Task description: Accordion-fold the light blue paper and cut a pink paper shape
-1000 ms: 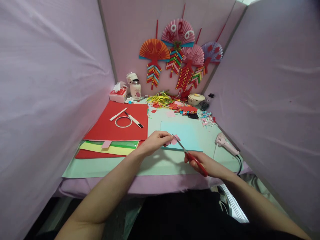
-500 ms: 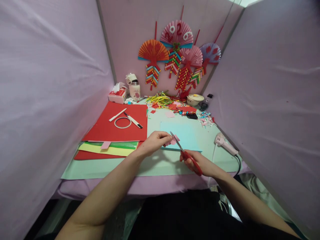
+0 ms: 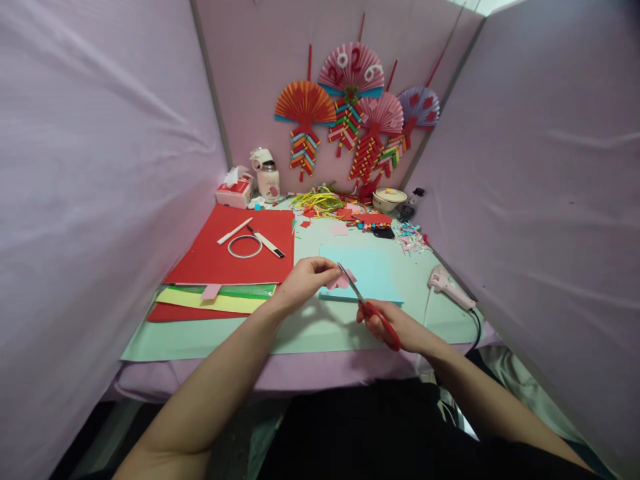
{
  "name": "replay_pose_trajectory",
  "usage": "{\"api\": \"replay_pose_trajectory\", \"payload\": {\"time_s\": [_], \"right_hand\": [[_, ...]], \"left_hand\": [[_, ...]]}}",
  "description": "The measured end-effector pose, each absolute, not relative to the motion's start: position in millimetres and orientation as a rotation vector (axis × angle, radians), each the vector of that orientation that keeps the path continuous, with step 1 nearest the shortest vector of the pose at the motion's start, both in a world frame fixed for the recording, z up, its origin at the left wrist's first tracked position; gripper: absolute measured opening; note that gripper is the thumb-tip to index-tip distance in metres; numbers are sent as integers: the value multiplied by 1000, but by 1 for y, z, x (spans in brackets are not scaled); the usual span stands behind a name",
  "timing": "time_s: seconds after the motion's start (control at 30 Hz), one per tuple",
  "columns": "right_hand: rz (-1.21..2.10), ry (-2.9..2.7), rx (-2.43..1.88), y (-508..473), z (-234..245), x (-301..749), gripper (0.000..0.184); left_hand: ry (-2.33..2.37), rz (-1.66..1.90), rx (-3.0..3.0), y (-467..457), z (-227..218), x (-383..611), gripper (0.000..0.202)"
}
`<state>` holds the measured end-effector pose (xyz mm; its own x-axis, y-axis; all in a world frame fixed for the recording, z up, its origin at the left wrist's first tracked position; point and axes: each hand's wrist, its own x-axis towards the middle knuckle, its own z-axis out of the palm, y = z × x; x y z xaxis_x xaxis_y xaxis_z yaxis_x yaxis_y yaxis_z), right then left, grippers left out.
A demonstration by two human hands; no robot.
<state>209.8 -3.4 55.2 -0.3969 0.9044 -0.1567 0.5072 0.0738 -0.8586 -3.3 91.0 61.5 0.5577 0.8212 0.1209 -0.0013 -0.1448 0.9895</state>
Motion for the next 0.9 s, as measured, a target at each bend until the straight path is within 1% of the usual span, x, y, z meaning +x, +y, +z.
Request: {"api": "replay_pose_trajectory", "payload": {"time_s": [0.17, 0.6, 0.73, 0.9], "right_hand": [[1259, -1933, -1395, -4, 55, 209, 62], [1323, -1821, -1321, -1, 46, 203, 73], [1376, -1735, -1302, -1, 43, 199, 75], [1360, -1699, -1277, -2, 44, 191, 76]], "left_hand": [[728, 832, 1525, 90, 61, -1, 24], [733, 900, 1436, 90, 60, 1, 22], [743, 892, 1425, 88, 61, 2, 25], [767, 900, 1404, 87, 61, 4, 30]]}}
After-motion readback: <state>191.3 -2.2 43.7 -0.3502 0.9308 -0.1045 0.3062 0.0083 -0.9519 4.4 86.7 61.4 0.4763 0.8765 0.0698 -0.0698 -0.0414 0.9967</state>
